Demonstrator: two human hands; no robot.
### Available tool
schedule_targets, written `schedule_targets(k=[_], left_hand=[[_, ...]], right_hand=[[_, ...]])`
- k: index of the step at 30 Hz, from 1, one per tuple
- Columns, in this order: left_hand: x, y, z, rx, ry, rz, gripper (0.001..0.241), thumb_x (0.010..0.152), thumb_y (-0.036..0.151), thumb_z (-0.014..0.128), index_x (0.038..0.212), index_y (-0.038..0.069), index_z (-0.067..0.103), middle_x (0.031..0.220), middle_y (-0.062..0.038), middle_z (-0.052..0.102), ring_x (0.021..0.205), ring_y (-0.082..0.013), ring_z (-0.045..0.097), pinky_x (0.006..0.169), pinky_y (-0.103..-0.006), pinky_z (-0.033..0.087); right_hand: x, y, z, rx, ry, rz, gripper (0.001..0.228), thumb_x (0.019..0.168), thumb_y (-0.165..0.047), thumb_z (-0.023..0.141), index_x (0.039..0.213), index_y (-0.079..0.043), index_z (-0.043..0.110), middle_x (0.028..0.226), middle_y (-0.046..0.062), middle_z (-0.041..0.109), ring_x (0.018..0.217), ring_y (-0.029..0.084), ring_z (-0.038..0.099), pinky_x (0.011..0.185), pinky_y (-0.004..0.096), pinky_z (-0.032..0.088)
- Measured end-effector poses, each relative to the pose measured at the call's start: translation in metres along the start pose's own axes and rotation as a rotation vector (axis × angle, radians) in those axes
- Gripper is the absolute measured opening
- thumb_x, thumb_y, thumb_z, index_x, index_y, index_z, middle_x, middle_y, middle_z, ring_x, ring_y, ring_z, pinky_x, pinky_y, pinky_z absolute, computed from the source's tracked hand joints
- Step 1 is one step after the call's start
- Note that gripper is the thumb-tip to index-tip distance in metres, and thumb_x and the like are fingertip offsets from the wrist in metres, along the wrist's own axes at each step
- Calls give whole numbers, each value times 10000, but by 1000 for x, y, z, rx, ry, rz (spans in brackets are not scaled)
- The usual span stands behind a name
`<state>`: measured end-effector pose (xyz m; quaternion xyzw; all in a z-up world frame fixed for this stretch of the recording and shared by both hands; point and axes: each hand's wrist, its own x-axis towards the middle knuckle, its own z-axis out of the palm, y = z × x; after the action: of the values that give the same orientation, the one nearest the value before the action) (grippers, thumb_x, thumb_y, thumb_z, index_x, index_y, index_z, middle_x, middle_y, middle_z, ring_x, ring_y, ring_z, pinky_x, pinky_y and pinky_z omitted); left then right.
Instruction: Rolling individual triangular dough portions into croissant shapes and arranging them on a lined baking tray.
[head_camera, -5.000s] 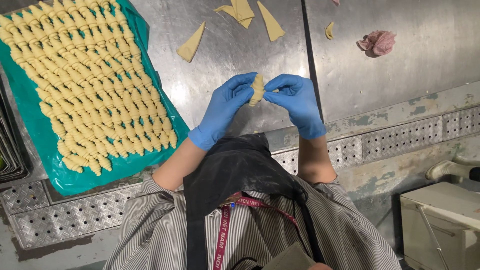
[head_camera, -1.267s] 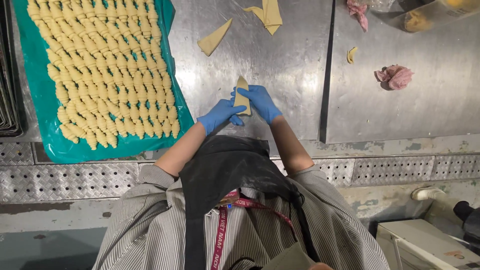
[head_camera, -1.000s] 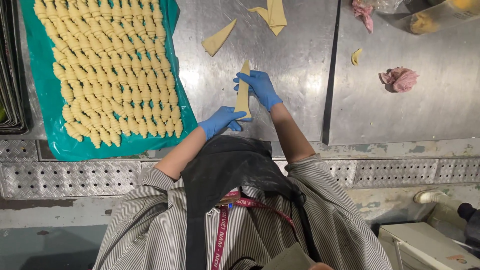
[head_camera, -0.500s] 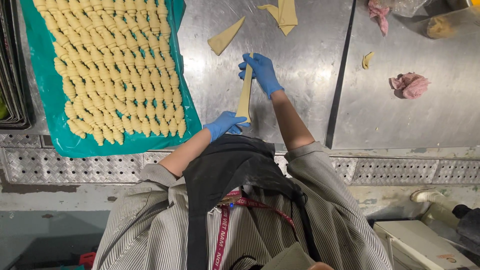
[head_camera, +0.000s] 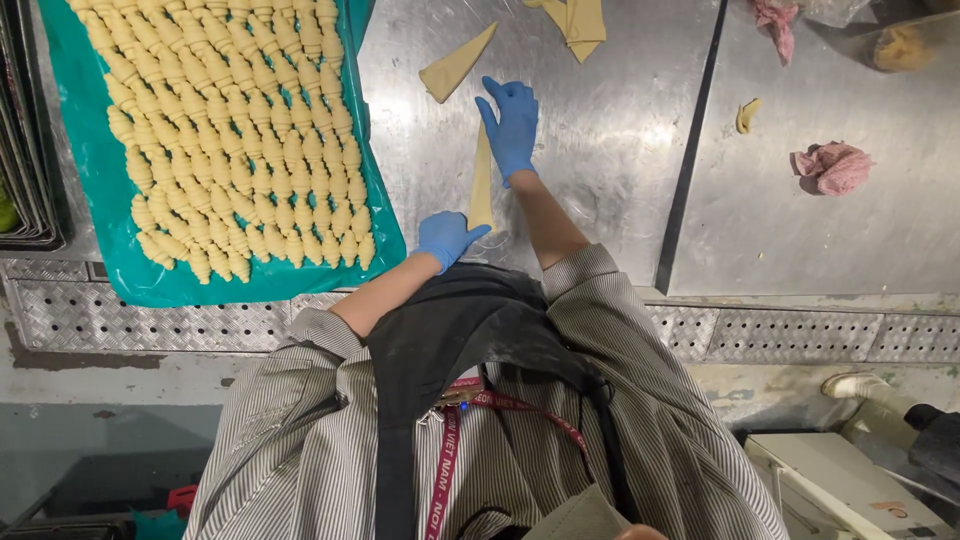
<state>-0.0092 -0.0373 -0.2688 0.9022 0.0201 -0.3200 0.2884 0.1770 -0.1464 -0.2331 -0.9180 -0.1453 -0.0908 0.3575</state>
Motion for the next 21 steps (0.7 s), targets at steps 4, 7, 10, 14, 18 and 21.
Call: schedule_targets(k=[4, 7, 10, 14, 18, 21], left_hand=[[-8, -9, -3, 233, 191, 125, 748, 891, 768, 496, 725, 90, 767, 667, -149, 691, 578, -342, 676, 522, -483, 515], [-23, -12, -27, 266, 232, 249, 762, 925, 762, 495, 670, 94, 757, 634, -146, 678, 572, -332, 658, 522, -461, 478], [-40, -17, -47, 341, 70, 272, 685, 950, 740, 555, 791, 109, 769, 745, -134, 699, 697, -316, 664, 658, -431, 482], [-42, -30, -41, 102, 422, 644, 363, 892, 488, 709, 1007, 145, 743, 999, -47, 652, 943, -270, 607, 831, -409, 453], [-35, -26, -38, 39, 393, 695, 221, 940, 379, 711, 1069, 205, 759, 1065, -30, 626, 961, -254, 567, 862, -403, 398], [-35, -17, -45, -28, 424, 672, 140, 931, 337, 747, 1001, 218, 766, 1042, -20, 626, 966, -242, 575, 860, -394, 401]], right_hand=[[-16, 1, -14, 117, -13, 54, 297, 958, -186, 726, 1241, -97, 716, 1017, 95, 644, 970, 273, 610, 880, 424, 476], [-65, 9, -34, 309, -23, 105, 280, 990, -134, 664, 1261, -63, 670, 1110, 117, 637, 1040, 271, 625, 928, 409, 500], [-133, 12, -55, 259, -26, -23, 179, 954, -70, 691, 1133, -72, 700, 1227, 114, 672, 1181, 325, 628, 1052, 429, 491], [-167, -14, -82, 214, -183, -83, 268, 818, -138, 825, 1061, -136, 712, 1295, 135, 648, 1242, 339, 596, 1039, 448, 465], [-171, -13, -78, 158, -251, -171, 275, 755, -214, 911, 996, -192, 780, 1371, 140, 623, 1316, 357, 547, 1082, 469, 412], [-172, -5, -70, 96, -234, -197, 180, 806, -211, 901, 955, -200, 800, 1407, 94, 625, 1365, 335, 535, 1120, 458, 395]])
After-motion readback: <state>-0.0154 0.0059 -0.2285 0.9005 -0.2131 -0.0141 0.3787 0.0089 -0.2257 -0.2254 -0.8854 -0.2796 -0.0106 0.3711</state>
